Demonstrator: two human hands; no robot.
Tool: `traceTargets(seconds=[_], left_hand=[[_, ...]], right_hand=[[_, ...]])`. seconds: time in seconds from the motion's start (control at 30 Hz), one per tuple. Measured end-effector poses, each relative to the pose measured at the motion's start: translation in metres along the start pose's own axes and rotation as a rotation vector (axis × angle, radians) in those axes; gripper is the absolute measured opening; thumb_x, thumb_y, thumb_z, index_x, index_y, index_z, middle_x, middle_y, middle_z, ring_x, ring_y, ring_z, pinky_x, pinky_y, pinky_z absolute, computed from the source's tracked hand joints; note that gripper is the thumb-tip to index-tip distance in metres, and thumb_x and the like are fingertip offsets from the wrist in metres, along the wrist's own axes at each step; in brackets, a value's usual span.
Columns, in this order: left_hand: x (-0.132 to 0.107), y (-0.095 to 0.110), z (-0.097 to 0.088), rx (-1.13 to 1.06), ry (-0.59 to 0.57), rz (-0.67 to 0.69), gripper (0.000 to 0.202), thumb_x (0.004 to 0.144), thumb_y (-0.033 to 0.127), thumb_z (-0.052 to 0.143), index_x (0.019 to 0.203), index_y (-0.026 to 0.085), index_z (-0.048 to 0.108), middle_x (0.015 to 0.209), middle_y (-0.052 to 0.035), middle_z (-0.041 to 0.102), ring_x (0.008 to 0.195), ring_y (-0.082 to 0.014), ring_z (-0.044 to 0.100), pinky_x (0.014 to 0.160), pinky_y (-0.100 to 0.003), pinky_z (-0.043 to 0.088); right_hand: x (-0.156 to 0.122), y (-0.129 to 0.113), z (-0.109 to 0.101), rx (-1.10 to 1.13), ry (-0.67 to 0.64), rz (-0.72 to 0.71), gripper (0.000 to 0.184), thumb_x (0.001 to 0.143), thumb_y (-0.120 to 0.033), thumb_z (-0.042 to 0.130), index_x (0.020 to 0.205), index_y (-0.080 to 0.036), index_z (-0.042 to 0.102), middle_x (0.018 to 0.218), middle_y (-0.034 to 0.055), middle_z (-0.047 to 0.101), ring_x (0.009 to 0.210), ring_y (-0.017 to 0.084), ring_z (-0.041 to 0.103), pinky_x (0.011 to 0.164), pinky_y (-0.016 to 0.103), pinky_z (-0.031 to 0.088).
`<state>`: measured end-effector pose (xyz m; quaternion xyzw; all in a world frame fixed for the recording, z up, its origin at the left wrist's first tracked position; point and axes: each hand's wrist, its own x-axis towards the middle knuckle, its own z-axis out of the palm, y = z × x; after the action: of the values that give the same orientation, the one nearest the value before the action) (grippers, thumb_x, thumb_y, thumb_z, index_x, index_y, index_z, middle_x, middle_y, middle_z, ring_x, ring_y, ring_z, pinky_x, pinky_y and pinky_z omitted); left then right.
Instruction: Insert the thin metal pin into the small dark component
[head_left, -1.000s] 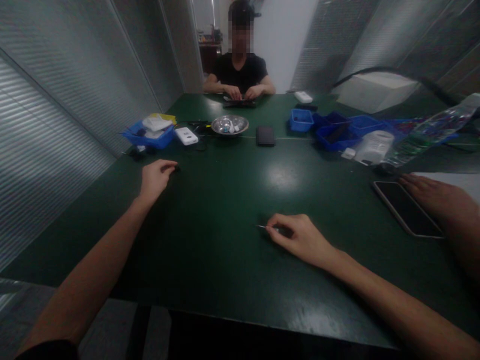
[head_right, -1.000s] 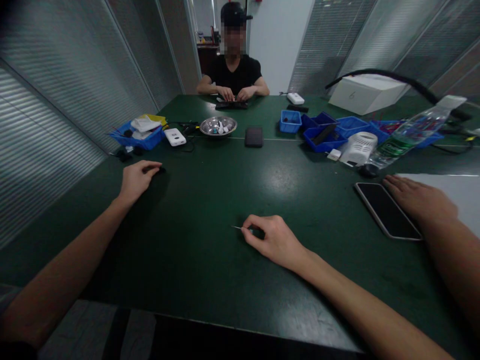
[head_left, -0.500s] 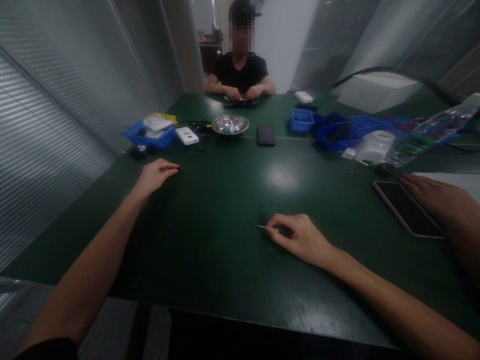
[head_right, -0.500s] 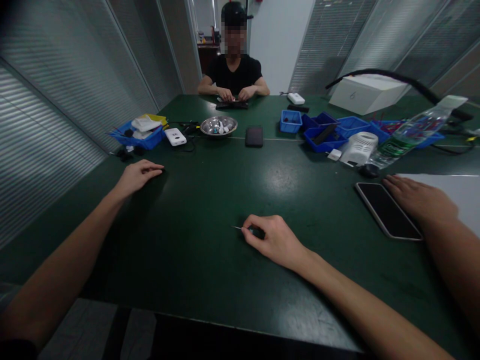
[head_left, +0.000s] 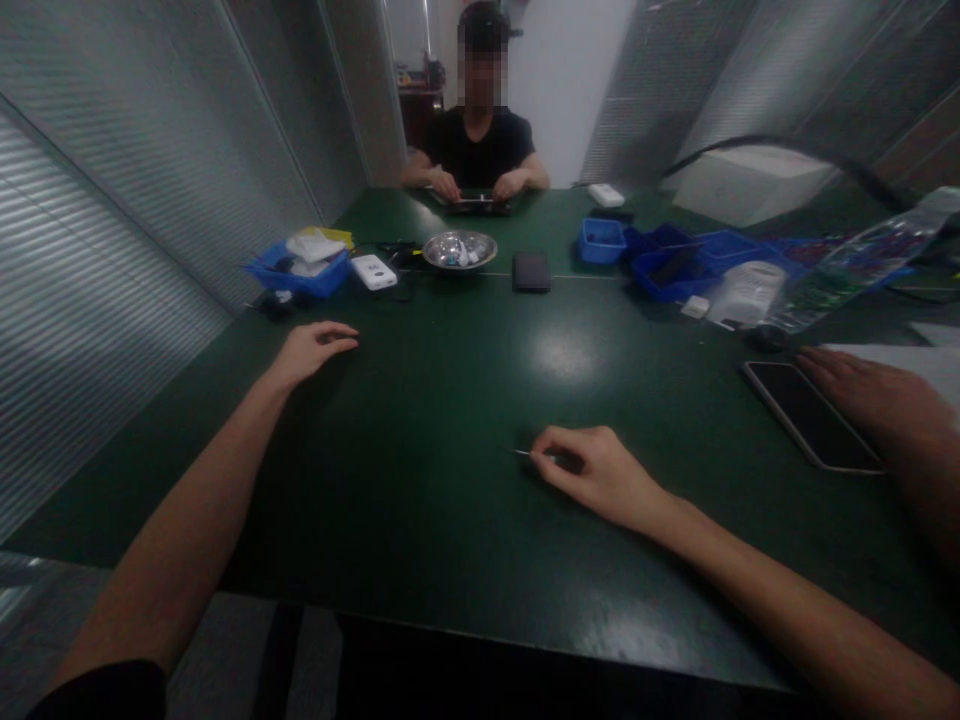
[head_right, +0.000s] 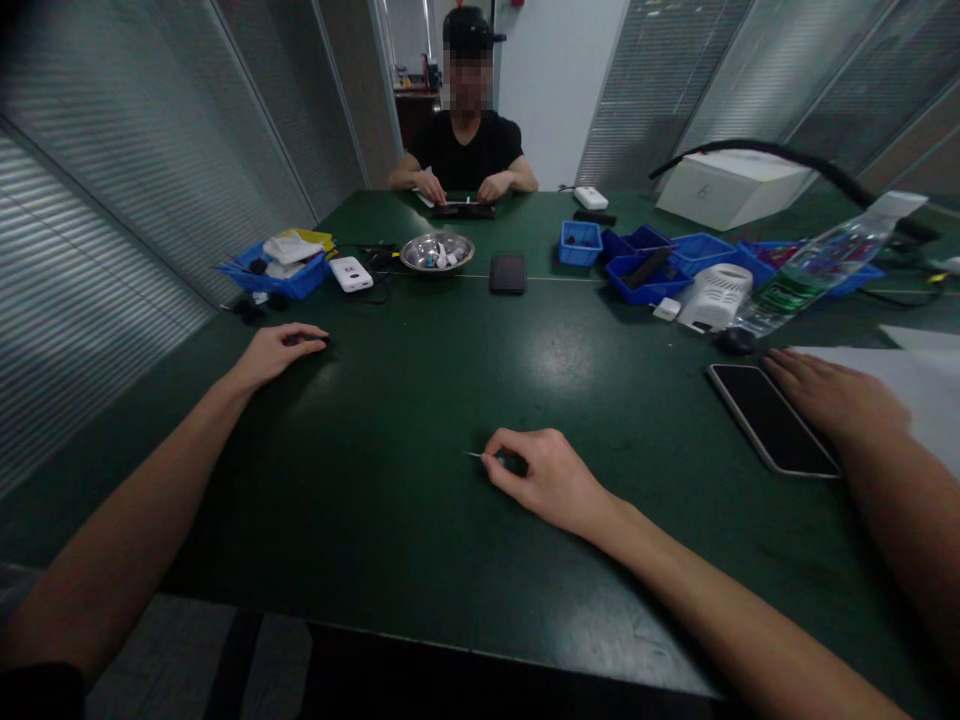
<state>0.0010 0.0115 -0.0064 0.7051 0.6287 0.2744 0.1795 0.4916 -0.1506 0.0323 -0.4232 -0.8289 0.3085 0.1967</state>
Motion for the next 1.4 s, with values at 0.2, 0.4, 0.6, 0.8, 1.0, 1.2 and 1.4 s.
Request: traceTargets(seconds=[0.2,0.4,0.6,0.8,1.0,1.2,1.4], left_hand=[[-0.004,0.008,-0.001,-0.042,0.007,-0.015,0.042,0.079,0.052,0.076,0.111,0.025,0.08,0.115,-0.0076,0.077,0.088,-0.0228,0.066,0.081,-0.034,0.05],[-0.005,0.01,0.003,-0.107,0.075,0.003,0.059,0.076,0.047,0.08,0.128,0.02,0.07,0.11,-0.0096,0.076,0.085,-0.0202,0.066,0.075,-0.032,0.051],[-0.006,0.006,0.003,0.0,0.147,-0.051,0.039,0.078,0.05,0.078,0.104,0.021,0.076,0.099,-0.0085,0.077,0.083,-0.0226,0.067,0.075,-0.034,0.053],[-0.014,0.016,0.001,0.155,0.174,0.126,0.027,0.09,0.045,0.067,0.103,0.024,0.078,0.111,-0.0073,0.078,0.097,-0.0269,0.07,0.093,-0.041,0.053],[-0.013,0.029,0.008,0.174,0.088,0.231,0.026,0.093,0.042,0.065,0.106,0.023,0.077,0.112,-0.0092,0.076,0.102,-0.0272,0.07,0.094,-0.041,0.053],[-0.037,0.105,0.042,0.064,-0.2,0.48,0.024,0.098,0.034,0.063,0.114,0.022,0.076,0.114,-0.0074,0.076,0.104,-0.0233,0.071,0.093,-0.039,0.056],[-0.087,0.179,0.102,-0.074,-0.301,0.837,0.022,0.104,0.024,0.056,0.118,0.022,0.074,0.122,-0.0059,0.076,0.113,-0.0202,0.071,0.094,-0.037,0.053]], right_hand=[[0.0,-0.001,0.0,-0.005,0.001,0.007,0.025,0.1,-0.035,0.055,0.094,-0.018,0.073,0.072,0.0002,0.068,0.057,0.012,0.058,0.057,0.026,0.042],[0.0,0.001,0.0,-0.001,0.004,0.003,0.026,0.1,-0.036,0.055,0.093,-0.019,0.073,0.072,0.0006,0.07,0.058,0.012,0.06,0.057,0.025,0.042],[0.001,-0.001,-0.001,0.003,-0.002,0.008,0.026,0.1,-0.036,0.054,0.094,-0.019,0.073,0.074,0.0012,0.071,0.058,0.012,0.06,0.057,0.026,0.043],[0.0,0.0,-0.001,0.001,-0.015,0.006,0.026,0.101,-0.036,0.054,0.094,-0.019,0.072,0.074,0.0008,0.07,0.059,0.012,0.06,0.058,0.026,0.042],[0.001,0.0,0.0,-0.005,-0.01,0.004,0.026,0.101,-0.036,0.054,0.094,-0.019,0.072,0.076,0.0019,0.071,0.06,0.013,0.061,0.059,0.026,0.044],[0.002,0.002,0.001,-0.01,0.006,-0.002,0.027,0.1,-0.037,0.054,0.094,-0.019,0.073,0.074,0.0014,0.071,0.059,0.013,0.061,0.057,0.026,0.043],[0.002,0.006,0.003,-0.009,0.034,0.005,0.025,0.101,-0.037,0.055,0.093,-0.019,0.071,0.075,0.001,0.072,0.06,0.013,0.062,0.058,0.025,0.044]])
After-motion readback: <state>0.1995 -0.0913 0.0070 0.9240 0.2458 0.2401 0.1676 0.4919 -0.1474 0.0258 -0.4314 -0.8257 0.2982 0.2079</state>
